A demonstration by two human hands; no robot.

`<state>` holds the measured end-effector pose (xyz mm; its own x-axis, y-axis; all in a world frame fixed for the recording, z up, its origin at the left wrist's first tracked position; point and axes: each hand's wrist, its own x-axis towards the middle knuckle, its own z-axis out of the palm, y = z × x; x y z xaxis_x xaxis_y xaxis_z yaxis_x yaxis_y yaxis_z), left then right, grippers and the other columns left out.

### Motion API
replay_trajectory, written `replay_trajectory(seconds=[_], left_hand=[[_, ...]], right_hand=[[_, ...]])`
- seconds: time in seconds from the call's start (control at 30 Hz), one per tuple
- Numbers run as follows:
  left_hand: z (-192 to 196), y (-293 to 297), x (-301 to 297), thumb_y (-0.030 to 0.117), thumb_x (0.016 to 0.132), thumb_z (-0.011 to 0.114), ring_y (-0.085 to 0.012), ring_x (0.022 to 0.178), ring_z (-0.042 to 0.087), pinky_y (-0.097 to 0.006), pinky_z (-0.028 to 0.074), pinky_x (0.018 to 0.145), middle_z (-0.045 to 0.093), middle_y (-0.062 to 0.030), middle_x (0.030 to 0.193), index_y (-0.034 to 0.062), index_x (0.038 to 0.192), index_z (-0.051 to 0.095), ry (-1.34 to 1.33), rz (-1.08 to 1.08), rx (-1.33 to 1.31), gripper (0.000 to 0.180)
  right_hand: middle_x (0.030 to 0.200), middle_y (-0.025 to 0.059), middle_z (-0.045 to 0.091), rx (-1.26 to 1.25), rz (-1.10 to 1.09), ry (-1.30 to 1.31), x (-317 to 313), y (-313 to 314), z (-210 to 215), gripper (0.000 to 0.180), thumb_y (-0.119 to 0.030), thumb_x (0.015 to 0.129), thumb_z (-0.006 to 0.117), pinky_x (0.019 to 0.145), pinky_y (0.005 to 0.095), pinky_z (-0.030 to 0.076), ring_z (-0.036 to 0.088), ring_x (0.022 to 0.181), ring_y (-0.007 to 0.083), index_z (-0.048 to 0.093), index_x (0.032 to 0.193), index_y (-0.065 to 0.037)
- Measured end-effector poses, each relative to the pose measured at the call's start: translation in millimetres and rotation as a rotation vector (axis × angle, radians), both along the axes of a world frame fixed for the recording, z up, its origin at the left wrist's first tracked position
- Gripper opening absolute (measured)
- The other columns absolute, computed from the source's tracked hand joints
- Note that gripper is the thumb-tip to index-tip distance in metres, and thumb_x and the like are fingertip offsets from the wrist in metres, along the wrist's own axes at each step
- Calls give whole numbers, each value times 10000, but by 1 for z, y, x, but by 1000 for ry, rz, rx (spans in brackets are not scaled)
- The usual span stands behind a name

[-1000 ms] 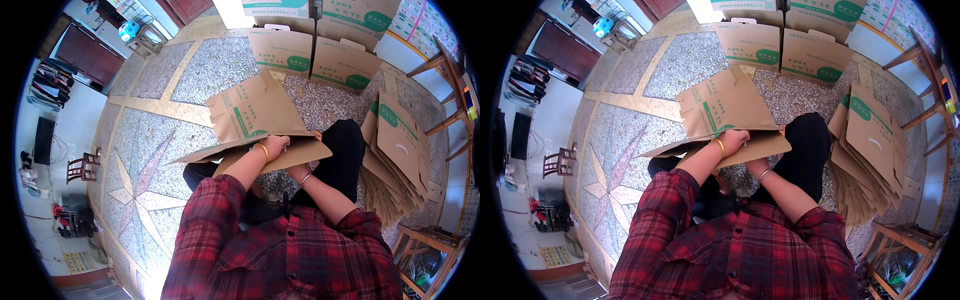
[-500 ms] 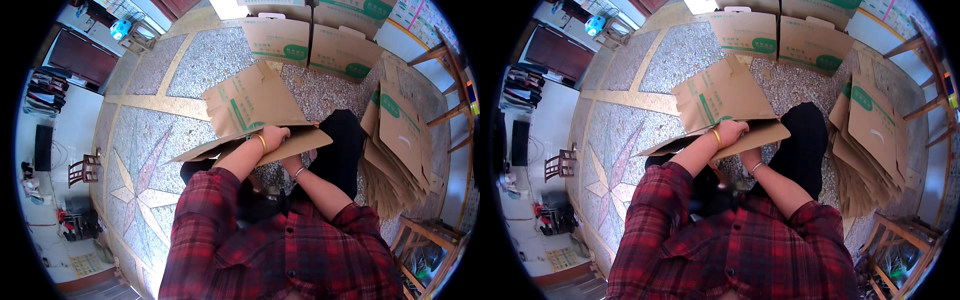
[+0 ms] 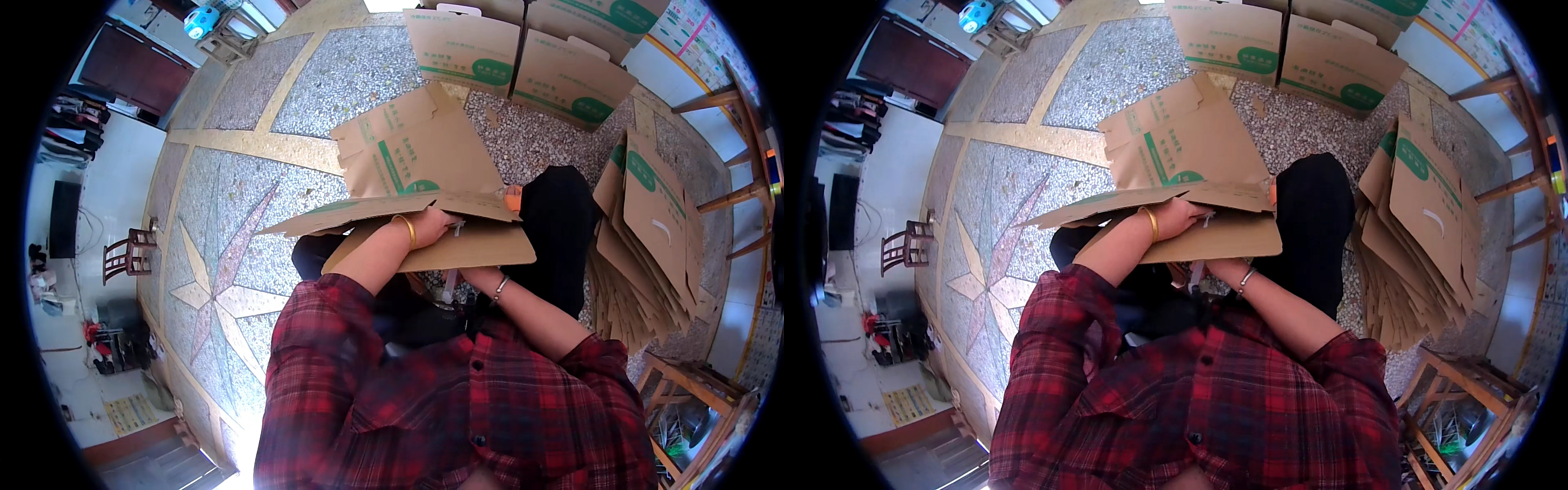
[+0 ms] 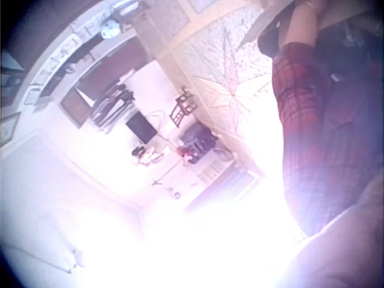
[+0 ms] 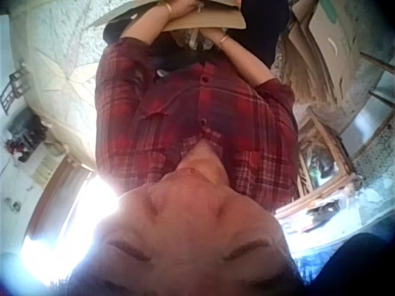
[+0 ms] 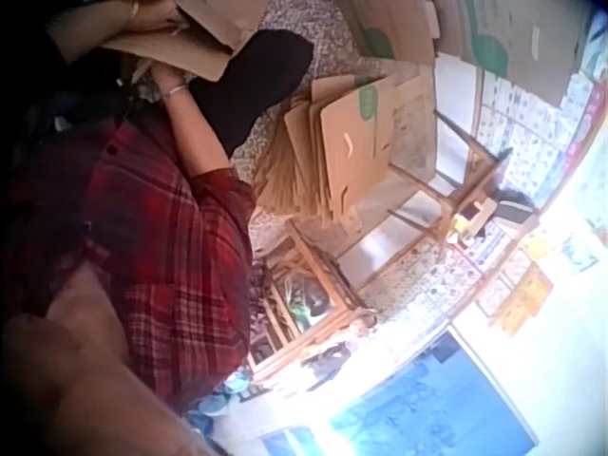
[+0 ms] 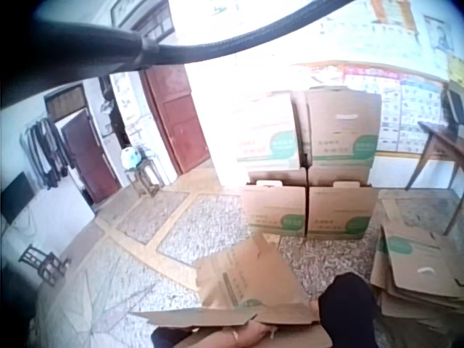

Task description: The person sits on the floor and assembles flat cardboard boxes by folding the flaps and securing them with white plastic zip ties. They repeatedly pick up a flat box, fold it into shape, retrieve a zip tie from a plastic bag, and fasten the box before stacking it.

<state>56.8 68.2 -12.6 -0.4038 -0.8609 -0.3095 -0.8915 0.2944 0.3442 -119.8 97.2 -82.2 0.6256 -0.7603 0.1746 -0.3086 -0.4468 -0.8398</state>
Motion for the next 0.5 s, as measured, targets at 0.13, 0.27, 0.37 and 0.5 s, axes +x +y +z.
replay_trajectory(seconds=[0.13, 0.27, 0.37, 0.5], left_hand=[[30, 5, 7, 163, 829, 522, -306, 909, 600, -392, 441, 871, 631, -105, 1019, 205, 1055, 643, -39, 48, 59, 261], [58, -11, 16, 120, 813, 532, -314, 862, 612, -374, 469, 821, 642, -140, 958, 157, 1035, 648, 137, 78, 73, 253], [84, -33, 17, 109, 829, 542, -277, 856, 621, -324, 473, 804, 644, -156, 945, 71, 1048, 627, 288, 154, 59, 238], [134, -63, 5, 109, 824, 555, -178, 855, 610, -303, 469, 774, 660, -103, 924, 46, 1053, 626, 619, 288, 225, 248]], right_hand=[[642, 103, 581, 93, 32, -4, -9, -14, 25, 187, -188, 814, 557, 507, 330, 469, 579, 558, 214, 560, 886, -16], [594, 93, 585, 690, 0, -36, -14, -46, 96, 132, -139, 865, 509, 370, 271, 455, 559, 437, 165, 544, 888, -14], [631, 127, 597, 967, 4, -265, -25, -71, 153, 157, -91, 842, 525, 430, 280, 466, 567, 465, 182, 552, 952, 17], [660, 136, 599, 905, 5, -486, -40, -96, 220, 228, -93, 837, 542, 463, 261, 467, 570, 498, 169, 507, 1035, 13]])
